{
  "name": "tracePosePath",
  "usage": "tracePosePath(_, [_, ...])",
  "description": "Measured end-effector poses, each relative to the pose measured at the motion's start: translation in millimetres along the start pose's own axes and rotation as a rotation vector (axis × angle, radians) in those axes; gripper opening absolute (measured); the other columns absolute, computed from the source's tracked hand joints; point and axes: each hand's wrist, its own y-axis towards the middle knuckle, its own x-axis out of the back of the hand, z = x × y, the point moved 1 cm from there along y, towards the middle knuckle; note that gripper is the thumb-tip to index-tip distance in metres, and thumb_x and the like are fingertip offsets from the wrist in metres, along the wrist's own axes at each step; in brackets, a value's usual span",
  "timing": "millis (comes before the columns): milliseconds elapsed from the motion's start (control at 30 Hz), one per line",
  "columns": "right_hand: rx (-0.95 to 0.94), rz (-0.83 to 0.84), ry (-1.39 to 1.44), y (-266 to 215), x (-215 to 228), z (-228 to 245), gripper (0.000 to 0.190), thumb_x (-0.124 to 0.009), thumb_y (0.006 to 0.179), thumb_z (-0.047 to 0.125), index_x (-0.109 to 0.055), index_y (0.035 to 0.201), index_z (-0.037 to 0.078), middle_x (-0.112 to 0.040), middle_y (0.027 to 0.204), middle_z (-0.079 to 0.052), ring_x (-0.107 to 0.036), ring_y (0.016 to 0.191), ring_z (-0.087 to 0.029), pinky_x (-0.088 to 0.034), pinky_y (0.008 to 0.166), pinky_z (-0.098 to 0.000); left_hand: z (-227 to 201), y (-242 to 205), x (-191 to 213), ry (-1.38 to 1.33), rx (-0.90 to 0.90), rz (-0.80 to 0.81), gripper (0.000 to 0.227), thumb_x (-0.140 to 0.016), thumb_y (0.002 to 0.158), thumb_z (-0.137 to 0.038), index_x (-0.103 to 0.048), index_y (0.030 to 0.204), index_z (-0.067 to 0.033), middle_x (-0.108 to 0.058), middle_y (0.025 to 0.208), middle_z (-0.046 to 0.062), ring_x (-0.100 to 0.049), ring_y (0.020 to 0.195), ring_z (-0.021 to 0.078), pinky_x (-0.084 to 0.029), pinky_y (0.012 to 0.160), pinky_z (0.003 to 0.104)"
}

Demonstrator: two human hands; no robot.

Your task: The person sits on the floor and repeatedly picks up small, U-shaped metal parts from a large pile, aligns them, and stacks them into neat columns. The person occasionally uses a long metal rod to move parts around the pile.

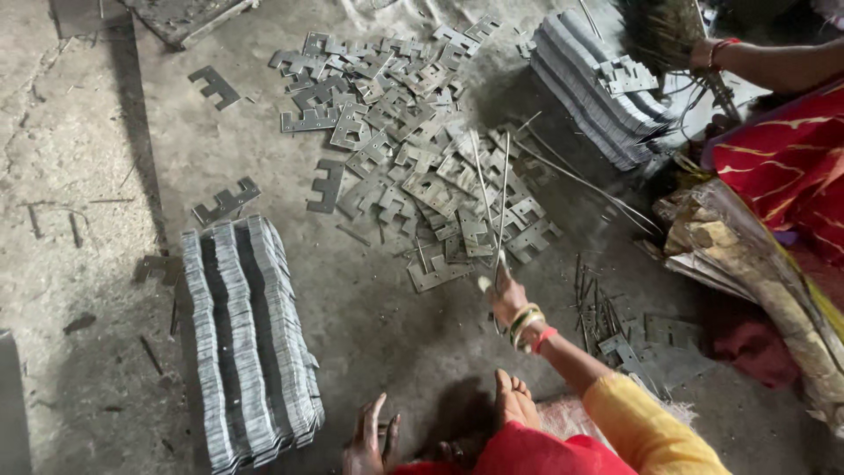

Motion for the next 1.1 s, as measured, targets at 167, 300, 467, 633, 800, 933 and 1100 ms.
tracePosePath(167, [-0.185, 0.173, 0.1, -86.7, 20.6, 29.1, 0.086, -0.064, 0.089, 0.025, -0.021, 0.163, 0.024, -0.07, 0.078, -0.027, -0.07, 0.071, -0.041, -0.056, 0.073, -0.0481, -25.0, -2.7, 21.3, 0.012, -0.046, 0.017, 0.049, -0.071, 0.089, -0.024, -0.057, 0.135, -0.0122, -0.073, 0.107, 0.011, -0.08, 0.071, 0.0194, -0.064, 0.057, 0.034])
tracePosePath(300, [-0.241, 0.153, 0.147, -117.1, 56.1, 58.8, 0.082, -0.066, 0.086, 0.018, -0.031, 0.16, 0.023, -0.071, 0.073, -0.018, -0.065, 0.059, -0.028, -0.054, 0.06, -0.0434, -32.2, -6.2, 29.5, 0.047, 0.036, 0.064, 0.05, -0.071, 0.09, -0.024, -0.056, 0.137, -0.0144, -0.074, 0.098, 0.009, -0.079, 0.071, 0.0201, -0.063, 0.056, 0.036])
tracePosePath(467, [-0.207, -0.055, 0.154, -128.7, 95.5, 72.3, 0.073, -0.071, 0.089, 0.018, -0.045, 0.157, 0.024, -0.052, 0.058, -0.003, -0.044, 0.048, -0.009, -0.038, 0.044, -0.0299, -37.6, -15.7, 39.0, 0.037, 0.042, 0.03, 0.053, -0.072, 0.089, -0.022, -0.054, 0.138, -0.0138, -0.073, 0.096, 0.011, -0.077, 0.071, 0.0213, -0.061, 0.055, 0.037])
tracePosePath(633, [-0.239, -0.195, 0.526, -162.1, 94.8, 52.9, 0.07, -0.069, 0.088, 0.013, -0.048, 0.155, 0.018, -0.042, 0.056, 0.005, -0.035, 0.044, -0.007, -0.026, 0.039, -0.0276, -45.9, -15.1, 46.7, -0.02, 0.012, -0.038, 0.053, -0.071, 0.089, -0.02, -0.053, 0.138, -0.0111, -0.072, 0.109, 0.013, -0.077, 0.072, 0.0216, -0.061, 0.057, 0.036])
tracePosePath(800, [-0.497, -0.254, 0.749, -180.5, 85.5, 10.4, 0.07, -0.067, 0.089, 0.013, -0.046, 0.155, 0.019, -0.048, 0.058, 0.004, -0.039, 0.044, -0.008, -0.03, 0.037, -0.0271, -47.6, -15.7, 49.8, -0.043, -0.021, -0.062, 0.051, -0.071, 0.089, -0.019, -0.053, 0.136, -0.0096, -0.069, 0.118, 0.013, -0.077, 0.073, 0.0208, -0.063, 0.059, 0.034])
tracePosePath(933, [-0.512, -0.201, 0.755, -105.4, 105.3, -17.0, 0.064, -0.068, 0.093, 0.018, -0.047, 0.154, 0.022, -0.058, 0.065, 0.002, -0.045, 0.048, -0.008, -0.035, 0.039, -0.0252, -46.1, -13.9, 45.2, -0.055, -0.034, -0.049, 0.051, -0.072, 0.089, -0.019, -0.054, 0.136, -0.0102, -0.069, 0.119, 0.012, -0.078, 0.072, 0.0189, -0.063, 0.058, 0.034])
tracePosePath(1100, [-0.41, -0.312, 0.393, -13.0, 129.1, -13.4, 0.051, -0.073, 0.093, 0.023, -0.063, 0.142, 0.014, -0.065, 0.075, -0.004, -0.052, 0.058, -0.011, -0.043, 0.049, -0.0313, -39.3, -16.2, 45.4, -0.007, 0.029, -0.023, 0.052, -0.071, 0.089, -0.023, -0.054, 0.137, -0.012, -0.071, 0.115, 0.01, -0.078, 0.072, 0.0173, -0.063, 0.057, 0.034])
